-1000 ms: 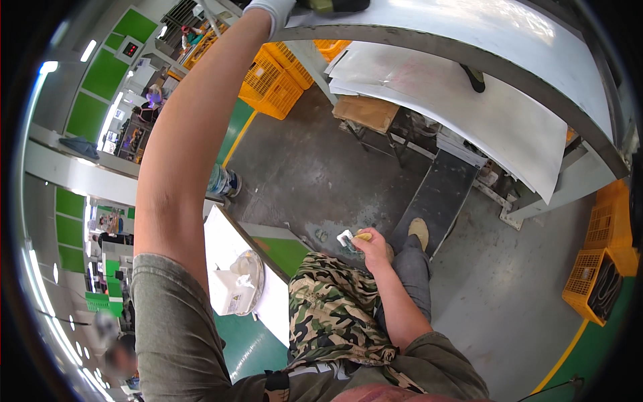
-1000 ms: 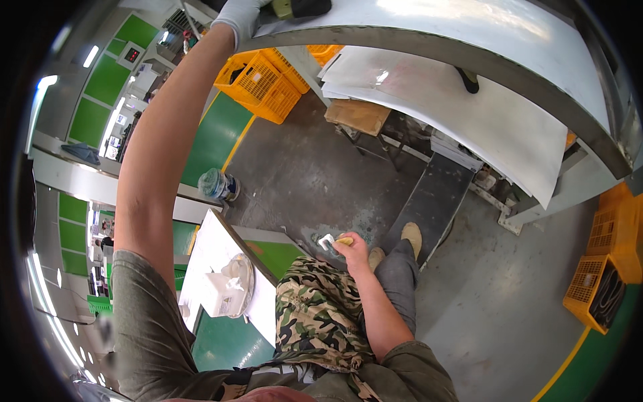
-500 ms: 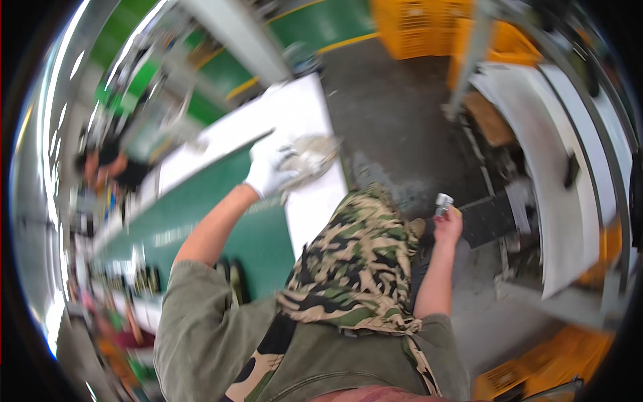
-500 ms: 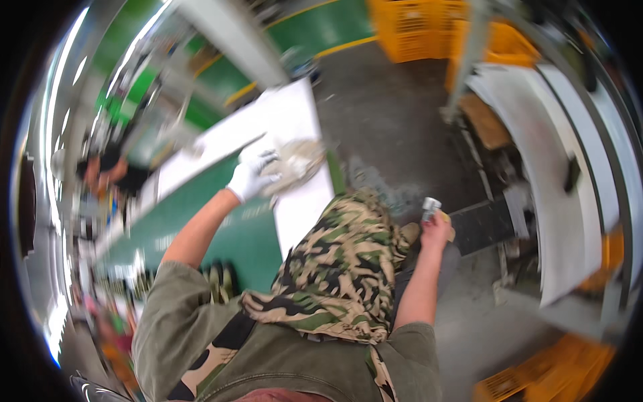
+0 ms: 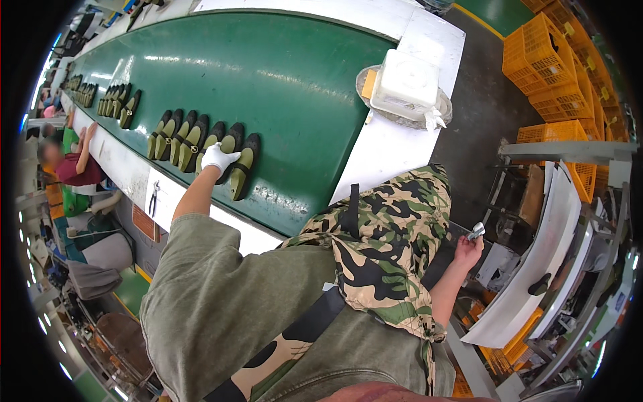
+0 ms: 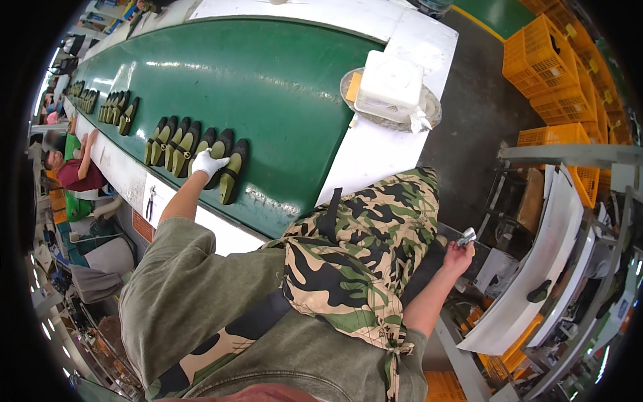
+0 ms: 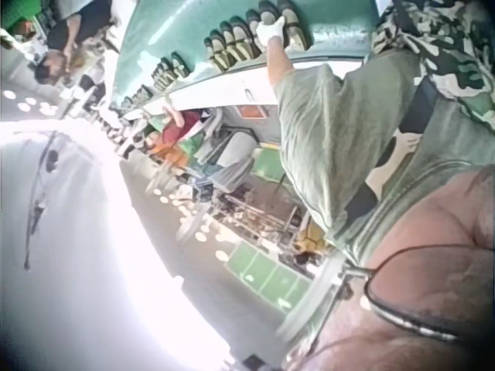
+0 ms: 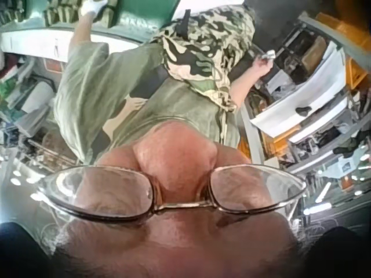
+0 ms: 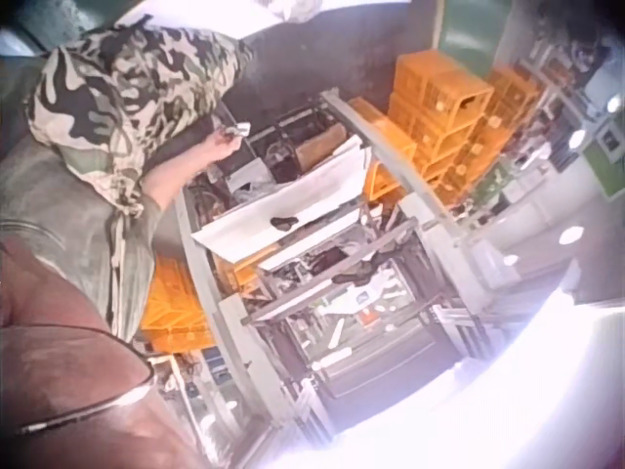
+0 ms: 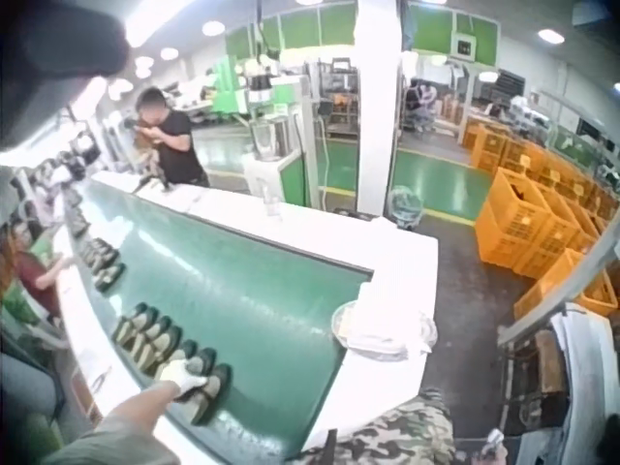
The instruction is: The recorder applies glue to the bottom of shoes using a brush and then places them on a rack.
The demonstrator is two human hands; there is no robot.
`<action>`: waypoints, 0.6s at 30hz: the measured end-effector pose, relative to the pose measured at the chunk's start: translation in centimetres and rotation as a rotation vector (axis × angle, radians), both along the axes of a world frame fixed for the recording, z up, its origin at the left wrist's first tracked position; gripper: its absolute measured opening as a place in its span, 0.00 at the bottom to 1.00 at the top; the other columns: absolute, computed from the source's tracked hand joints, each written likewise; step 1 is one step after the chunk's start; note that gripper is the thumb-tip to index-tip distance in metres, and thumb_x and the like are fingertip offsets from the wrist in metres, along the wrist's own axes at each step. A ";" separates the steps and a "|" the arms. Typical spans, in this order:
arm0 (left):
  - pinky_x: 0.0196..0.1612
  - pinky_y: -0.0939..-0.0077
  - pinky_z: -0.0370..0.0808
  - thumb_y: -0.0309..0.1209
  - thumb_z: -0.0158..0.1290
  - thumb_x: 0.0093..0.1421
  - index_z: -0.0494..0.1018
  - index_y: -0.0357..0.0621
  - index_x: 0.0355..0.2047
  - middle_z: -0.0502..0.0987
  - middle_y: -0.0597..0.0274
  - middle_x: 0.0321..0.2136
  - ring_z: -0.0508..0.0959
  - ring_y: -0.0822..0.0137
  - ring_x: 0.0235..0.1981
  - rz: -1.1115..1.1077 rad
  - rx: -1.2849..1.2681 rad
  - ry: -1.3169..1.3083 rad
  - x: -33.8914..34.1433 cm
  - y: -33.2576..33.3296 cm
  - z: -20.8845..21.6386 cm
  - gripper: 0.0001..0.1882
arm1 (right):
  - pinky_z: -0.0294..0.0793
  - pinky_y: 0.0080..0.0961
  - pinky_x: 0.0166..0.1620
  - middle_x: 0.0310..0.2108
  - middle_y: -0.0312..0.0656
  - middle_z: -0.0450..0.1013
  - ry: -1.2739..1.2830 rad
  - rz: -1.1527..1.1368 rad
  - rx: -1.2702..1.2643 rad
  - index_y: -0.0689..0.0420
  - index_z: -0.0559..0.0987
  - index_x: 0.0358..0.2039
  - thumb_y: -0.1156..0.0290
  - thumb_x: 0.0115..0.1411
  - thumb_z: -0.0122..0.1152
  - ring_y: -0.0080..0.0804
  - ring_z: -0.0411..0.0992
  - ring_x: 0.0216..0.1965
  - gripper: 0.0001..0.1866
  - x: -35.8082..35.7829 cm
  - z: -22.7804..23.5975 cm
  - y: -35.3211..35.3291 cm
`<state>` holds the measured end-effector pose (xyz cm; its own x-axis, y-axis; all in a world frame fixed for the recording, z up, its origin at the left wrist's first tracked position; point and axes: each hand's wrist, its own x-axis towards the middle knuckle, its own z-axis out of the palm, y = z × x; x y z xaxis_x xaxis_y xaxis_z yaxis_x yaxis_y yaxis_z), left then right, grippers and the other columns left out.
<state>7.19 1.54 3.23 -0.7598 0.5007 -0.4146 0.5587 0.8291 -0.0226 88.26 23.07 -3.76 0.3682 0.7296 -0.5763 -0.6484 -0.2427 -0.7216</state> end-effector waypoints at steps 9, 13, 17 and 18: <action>0.60 0.66 0.72 0.53 0.70 0.46 0.71 0.40 0.59 0.75 0.46 0.57 0.76 0.55 0.58 0.047 0.062 -0.113 6.5 -0.6 -1.6 0.45 | 0.69 0.37 0.43 0.38 0.38 0.77 -0.017 0.158 0.125 0.54 0.78 0.45 0.63 0.66 0.61 0.34 0.73 0.38 0.11 -4.3 4.9 5.1; 0.60 0.67 0.72 0.56 0.70 0.44 0.69 0.38 0.61 0.74 0.47 0.58 0.75 0.55 0.59 0.021 0.000 -0.116 5.5 0.0 -3.4 0.49 | 0.70 0.37 0.42 0.39 0.38 0.78 -0.006 0.228 0.144 0.53 0.79 0.45 0.64 0.65 0.62 0.35 0.73 0.38 0.11 -7.2 6.1 7.4; 0.59 0.65 0.72 0.55 0.71 0.46 0.73 0.34 0.56 0.80 0.49 0.49 0.78 0.53 0.55 0.229 0.010 -0.495 2.8 0.7 -5.0 0.46 | 0.71 0.29 0.36 0.37 0.37 0.77 -0.180 0.299 0.036 0.54 0.78 0.44 0.65 0.62 0.66 0.30 0.73 0.36 0.12 -13.5 8.3 10.6; 0.62 0.62 0.70 0.49 0.70 0.51 0.71 0.34 0.58 0.79 0.50 0.50 0.76 0.53 0.57 0.422 0.273 -0.832 3.2 1.6 -4.7 0.42 | 0.71 0.27 0.33 0.36 0.37 0.77 -0.226 0.317 0.048 0.55 0.78 0.44 0.66 0.62 0.66 0.30 0.75 0.34 0.12 -15.5 8.9 10.8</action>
